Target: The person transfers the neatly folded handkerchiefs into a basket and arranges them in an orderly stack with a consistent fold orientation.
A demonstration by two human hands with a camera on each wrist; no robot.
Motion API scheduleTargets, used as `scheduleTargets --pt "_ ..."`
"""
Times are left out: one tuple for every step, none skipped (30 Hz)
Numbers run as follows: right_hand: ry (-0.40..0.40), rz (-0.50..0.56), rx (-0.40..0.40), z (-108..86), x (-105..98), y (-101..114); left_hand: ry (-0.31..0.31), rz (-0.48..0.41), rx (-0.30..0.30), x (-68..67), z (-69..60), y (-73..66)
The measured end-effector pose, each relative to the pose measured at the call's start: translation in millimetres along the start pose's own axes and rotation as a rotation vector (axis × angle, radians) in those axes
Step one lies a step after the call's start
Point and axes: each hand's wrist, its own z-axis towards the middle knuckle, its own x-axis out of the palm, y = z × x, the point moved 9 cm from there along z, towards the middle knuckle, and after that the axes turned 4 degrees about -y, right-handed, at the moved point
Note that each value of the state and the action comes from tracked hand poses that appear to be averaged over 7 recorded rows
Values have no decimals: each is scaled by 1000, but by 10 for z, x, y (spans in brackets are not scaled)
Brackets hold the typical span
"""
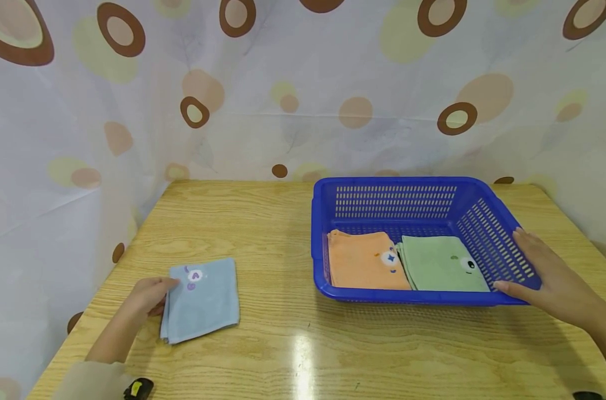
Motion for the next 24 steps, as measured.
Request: scheduleTargets --pt "-1 -1 0 2 0 0 4 0 5 5 -4 -7" --pt "-2 -2 0 3 -2 1 9 -2 8 10 -7 -14" --pt "-2 -3 1 4 -2 1 15 -4 12 18 -9 -19" --pt "-2 -3 2 6 -2 2 21 -7 9 29 -9 -18" --pt "-2 -3 2 6 -2 2 27 -14 5 40 -7 -17" --pt "-3 -2 2 7 -2 1 38 -25 4 58 -9 -17" --pt "-5 -2 2 7 -4 0 48 -34 3 75 -11 -21" --pt "-5 -2 2 6 -4 0 57 -42 3 91 -12 -27" --pt "-5 -2 3 5 -3 -2 65 -51 4 107 -15 -34" --pt "-6 -1 3 5 -4 -2 68 -61 0 118 -18 -38" --pt "-6 -1 4 3 -3 -3 72 -68 3 127 -24 -48" --pt "-7 0 3 2 -3 -1 73 -71 2 136 -26 -54" --pt "-7 1 2 2 -2 0 73 -68 3 143 -26 -60" --pt "-7 4 3 0 -1 1 69 -65 4 146 -27 -64" --pt "-7 5 2 -1 0 3 65 -64 4 149 -27 -68" --pt "-7 5 3 0 0 2 61 -63 6 154 -27 -72" --pt "-7 7 2 0 0 3 61 -62 13 162 -28 -80" --pt "-7 10 1 1 -2 5 59 -63 17 170 -26 -85" --pt "-8 11 0 3 -4 3 56 -70 21 177 -28 -91" --pt "-7 12 -1 3 -4 2 54 -77 23 183 -28 -96" --pt "-8 13 -3 3 -6 0 54 -85 27 193 -26 -100" --pt "-9 14 -3 3 -8 -6 54 -95 27 203 -24 -104" --pt "-11 16 -6 2 -10 -8 53 -105 27 212 -21 -109" --pt "-12 16 -6 2 -9 -14 51 -112 24 220 -15 -112"
